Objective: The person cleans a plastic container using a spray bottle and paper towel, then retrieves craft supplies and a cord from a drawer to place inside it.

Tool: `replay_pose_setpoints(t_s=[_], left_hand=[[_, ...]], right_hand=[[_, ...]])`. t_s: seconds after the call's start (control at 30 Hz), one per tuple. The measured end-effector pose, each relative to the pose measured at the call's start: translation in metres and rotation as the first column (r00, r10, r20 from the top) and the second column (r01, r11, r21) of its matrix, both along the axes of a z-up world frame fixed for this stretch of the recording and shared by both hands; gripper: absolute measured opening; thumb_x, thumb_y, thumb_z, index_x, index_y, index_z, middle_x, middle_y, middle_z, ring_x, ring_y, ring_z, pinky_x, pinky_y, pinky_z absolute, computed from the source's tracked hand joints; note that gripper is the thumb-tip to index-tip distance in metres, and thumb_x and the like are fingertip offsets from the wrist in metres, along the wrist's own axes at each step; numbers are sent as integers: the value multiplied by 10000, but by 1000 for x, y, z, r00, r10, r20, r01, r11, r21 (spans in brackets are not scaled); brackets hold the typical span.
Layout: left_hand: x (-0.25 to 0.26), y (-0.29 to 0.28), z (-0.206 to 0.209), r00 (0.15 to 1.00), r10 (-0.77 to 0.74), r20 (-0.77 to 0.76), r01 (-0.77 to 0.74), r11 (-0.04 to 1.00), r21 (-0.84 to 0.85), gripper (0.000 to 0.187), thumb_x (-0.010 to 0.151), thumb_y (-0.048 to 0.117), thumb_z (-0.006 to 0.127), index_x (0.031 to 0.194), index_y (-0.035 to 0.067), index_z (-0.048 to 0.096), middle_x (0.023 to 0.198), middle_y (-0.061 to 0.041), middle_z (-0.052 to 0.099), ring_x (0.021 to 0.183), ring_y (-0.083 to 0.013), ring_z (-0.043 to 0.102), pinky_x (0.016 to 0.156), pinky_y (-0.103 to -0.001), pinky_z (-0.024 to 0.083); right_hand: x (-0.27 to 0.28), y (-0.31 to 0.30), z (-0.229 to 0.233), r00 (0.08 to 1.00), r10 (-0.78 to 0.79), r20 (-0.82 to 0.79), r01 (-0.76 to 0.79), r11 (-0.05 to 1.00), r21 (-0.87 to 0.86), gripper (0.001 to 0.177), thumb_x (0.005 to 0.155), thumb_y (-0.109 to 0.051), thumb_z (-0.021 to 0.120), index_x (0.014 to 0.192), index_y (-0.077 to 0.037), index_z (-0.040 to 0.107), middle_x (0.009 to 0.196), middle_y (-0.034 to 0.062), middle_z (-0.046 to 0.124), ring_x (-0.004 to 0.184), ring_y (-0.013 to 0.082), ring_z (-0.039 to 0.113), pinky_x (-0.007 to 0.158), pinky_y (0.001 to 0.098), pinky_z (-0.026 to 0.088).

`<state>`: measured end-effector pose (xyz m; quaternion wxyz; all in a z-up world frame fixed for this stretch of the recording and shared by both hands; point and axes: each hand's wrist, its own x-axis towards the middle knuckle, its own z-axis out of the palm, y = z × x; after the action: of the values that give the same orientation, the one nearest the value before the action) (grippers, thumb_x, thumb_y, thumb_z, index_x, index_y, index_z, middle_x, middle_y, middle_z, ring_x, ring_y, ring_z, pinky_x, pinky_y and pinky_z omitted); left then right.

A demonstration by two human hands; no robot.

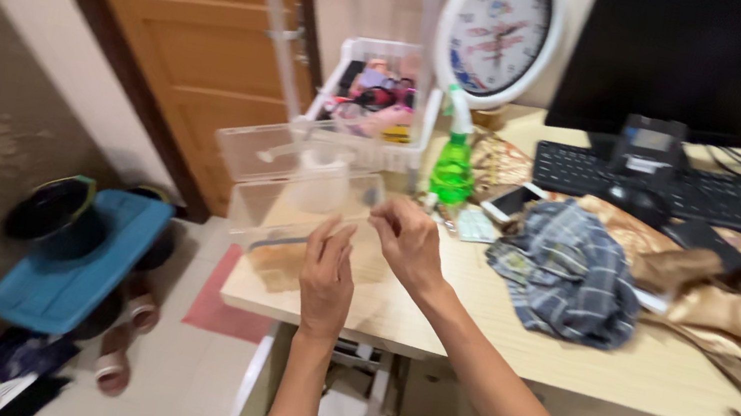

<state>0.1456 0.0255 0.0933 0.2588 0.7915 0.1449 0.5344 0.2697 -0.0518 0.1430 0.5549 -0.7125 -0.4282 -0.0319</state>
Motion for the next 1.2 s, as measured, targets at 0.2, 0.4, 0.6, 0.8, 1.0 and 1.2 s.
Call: replay_pose_setpoints(t_s=[0.2, 0.4, 0.6, 0.8, 1.0, 1.2], left_hand=[[53, -41, -18, 992, -104, -75, 108, 993, 55, 299, 898, -19, 658, 1184, 48, 716, 1074, -171, 730, 924, -324, 714, 778, -394, 561], [92, -82, -23, 971, -189, -147, 191, 981, 4, 205, 874, 49, 734, 1076, 81, 732, 950, -122, 741, 815, -293, 711, 722, -383, 558], [108, -106, -38, 922, -292, -254, 263, 954, -142, 226, 907, 55, 740, 1128, 101, 742, 922, -121, 709, 849, -291, 688, 767, -397, 541], [97, -120, -35, 928, -347, -135, 361, 928, 94, 418, 752, -66, 695, 1159, 22, 720, 1326, -228, 589, 1195, -416, 554, 987, -491, 464], [89, -129, -58, 893, -415, -174, 398, 909, -127, 245, 848, -12, 681, 1071, 71, 740, 1308, -169, 618, 1173, -369, 610, 975, -441, 498], [98, -128, -76, 797, -602, -49, 382, 566, -731, 293, 1102, 251, 516, 1158, 38, 710, 1120, -153, 734, 988, -247, 693, 890, -324, 527]], right_hand=[[50, -68, -66, 987, -81, 142, 68, 993, 92, 145, 833, -1, 702, 972, -1, 743, 868, 139, 754, 788, 225, 739, 690, 333, 557], [72, -124, -79, 981, -186, 48, 188, 981, -36, 124, 838, -32, 720, 960, -23, 742, 810, 147, 731, 726, 233, 724, 654, 343, 555], [71, -158, -83, 949, -298, 107, 301, 954, -14, 66, 871, -69, 708, 921, -34, 732, 857, 144, 725, 773, 250, 716, 682, 362, 551], [58, -184, -65, 715, -607, 347, 621, 779, 82, 143, 821, -85, 727, 963, -73, 728, 963, 154, 689, 913, 313, 636, 817, 430, 486], [74, -212, -83, 628, -658, 416, 758, 638, -134, 216, 781, -106, 736, 991, -66, 707, 926, 119, 660, 948, 320, 603, 855, 474, 417], [46, -222, -101, 964, -93, -248, 91, 996, -20, 67, 936, -113, 685, 977, -63, 668, 902, 15, 636, 854, 122, 602, 754, 292, 495]])
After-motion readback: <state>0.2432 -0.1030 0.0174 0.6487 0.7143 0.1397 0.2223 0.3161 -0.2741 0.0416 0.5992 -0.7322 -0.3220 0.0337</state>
